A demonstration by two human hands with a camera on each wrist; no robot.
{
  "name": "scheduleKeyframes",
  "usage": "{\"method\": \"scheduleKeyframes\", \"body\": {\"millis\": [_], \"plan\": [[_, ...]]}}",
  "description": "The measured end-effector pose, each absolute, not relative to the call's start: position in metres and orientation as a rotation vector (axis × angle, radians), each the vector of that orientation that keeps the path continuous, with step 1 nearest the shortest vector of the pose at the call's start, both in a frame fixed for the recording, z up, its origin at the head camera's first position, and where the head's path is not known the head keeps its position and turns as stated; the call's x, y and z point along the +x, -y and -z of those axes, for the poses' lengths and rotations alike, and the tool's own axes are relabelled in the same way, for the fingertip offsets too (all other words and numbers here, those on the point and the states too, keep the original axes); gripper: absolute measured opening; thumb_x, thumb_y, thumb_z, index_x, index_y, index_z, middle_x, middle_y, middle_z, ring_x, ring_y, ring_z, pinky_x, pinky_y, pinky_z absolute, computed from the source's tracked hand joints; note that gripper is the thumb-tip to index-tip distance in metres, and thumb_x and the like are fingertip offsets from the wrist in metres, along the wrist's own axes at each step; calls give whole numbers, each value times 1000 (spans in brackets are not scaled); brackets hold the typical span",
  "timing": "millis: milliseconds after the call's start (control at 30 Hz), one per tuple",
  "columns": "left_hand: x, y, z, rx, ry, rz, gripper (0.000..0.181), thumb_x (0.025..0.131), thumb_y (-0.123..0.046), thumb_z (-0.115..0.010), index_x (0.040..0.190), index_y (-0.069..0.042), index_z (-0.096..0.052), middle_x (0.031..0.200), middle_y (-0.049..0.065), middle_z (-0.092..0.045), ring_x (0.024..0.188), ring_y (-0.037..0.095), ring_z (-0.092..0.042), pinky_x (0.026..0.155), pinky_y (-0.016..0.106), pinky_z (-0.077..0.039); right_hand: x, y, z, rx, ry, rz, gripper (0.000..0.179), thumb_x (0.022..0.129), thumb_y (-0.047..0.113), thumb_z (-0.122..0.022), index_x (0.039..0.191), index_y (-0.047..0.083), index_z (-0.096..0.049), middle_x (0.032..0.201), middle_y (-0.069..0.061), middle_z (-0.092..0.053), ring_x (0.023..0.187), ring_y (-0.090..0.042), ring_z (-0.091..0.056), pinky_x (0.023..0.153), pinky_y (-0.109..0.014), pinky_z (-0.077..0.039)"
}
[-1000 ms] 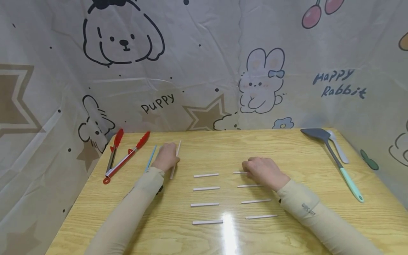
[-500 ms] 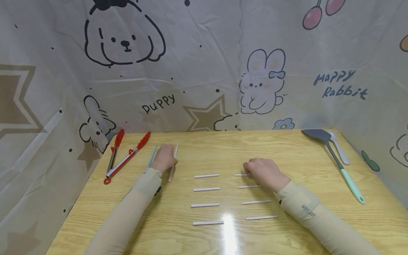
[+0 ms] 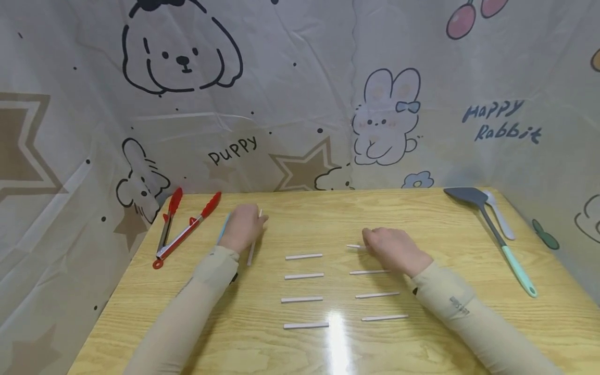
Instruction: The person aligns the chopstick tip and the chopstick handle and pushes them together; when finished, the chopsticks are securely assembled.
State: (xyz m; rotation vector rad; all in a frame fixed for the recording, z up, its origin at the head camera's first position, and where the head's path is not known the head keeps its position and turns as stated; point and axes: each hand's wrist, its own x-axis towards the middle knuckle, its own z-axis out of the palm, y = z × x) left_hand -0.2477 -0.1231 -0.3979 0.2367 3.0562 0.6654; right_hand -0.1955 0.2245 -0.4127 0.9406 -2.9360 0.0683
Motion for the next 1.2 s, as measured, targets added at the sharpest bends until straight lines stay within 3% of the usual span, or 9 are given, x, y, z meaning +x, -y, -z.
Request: {"method": "scheduleKeyframes", "body": {"millis": [167, 267, 400, 567, 900, 1067, 1200], "plan": [[-244, 107, 393, 484, -3102, -635, 31, 99, -23, -63, 74, -5, -59, 63, 1, -50, 54, 14, -45, 49, 27, -39, -195, -225, 405, 962, 2895, -140, 24, 93, 1, -64, 84, 13, -44, 59, 3, -43, 50, -13, -39, 41, -30, -37], [-241, 96, 392, 654, -3067, -639, 23, 98, -23, -65, 84, -5, -65, 73, 2, -60, 60, 14, -51, 54, 26, -43, -194, -224, 404, 975, 2882, -145, 18, 91, 3, -68, 90, 12, -52, 64, 2, -53, 54, -14, -47, 45, -31, -42], [-237, 83, 392, 867, -3005, -589, 17, 96, -21, -68, 87, -7, -68, 76, -1, -62, 63, 11, -53, 56, 24, -46, -194, -222, 401, 966, 2884, -119, 19, 86, 0, -73, 100, 8, -64, 80, -4, -68, 65, -19, -61, 53, -35, -51], [-232, 73, 397, 1096, -2877, -508, 10, 93, -16, -72, 87, -9, -67, 74, -4, -59, 65, 10, -52, 59, 26, -46, -193, -219, 395, 939, 2909, -86, 26, 82, -10, -72, 102, 7, -71, 86, -5, -69, 73, -20, -65, 60, -35, -55], [-220, 67, 419, 1133, -2714, -415, 17, 88, -24, -77, 88, -11, -66, 83, -3, -60, 74, 10, -54, 67, 26, -49, -193, -219, 394, 947, 2871, -115, 24, 82, -12, -71, 95, 7, -64, 83, -5, -69, 61, -16, -60, 53, -32, -51], [-217, 66, 422, 1161, -2734, -385, 10, 89, -12, -75, 87, -11, -66, 85, -2, -59, 77, 11, -54, 69, 25, -49, -193, -217, 395, 928, 2882, -191, 22, 83, -11, -67, 94, 6, -59, 73, -4, -65, 52, -11, -47, 46, -28, -45], [-216, 66, 422, 1153, -2755, -357, 8, 92, -5, -70, 88, -9, -64, 85, -3, -57, 79, 12, -55, 70, 25, -50, -192, -214, 394, 924, 2876, -229, 10, 92, -2, -64, 91, 5, -57, 60, 1, -51, 48, -10, -40, 43, -26, -40]]}}
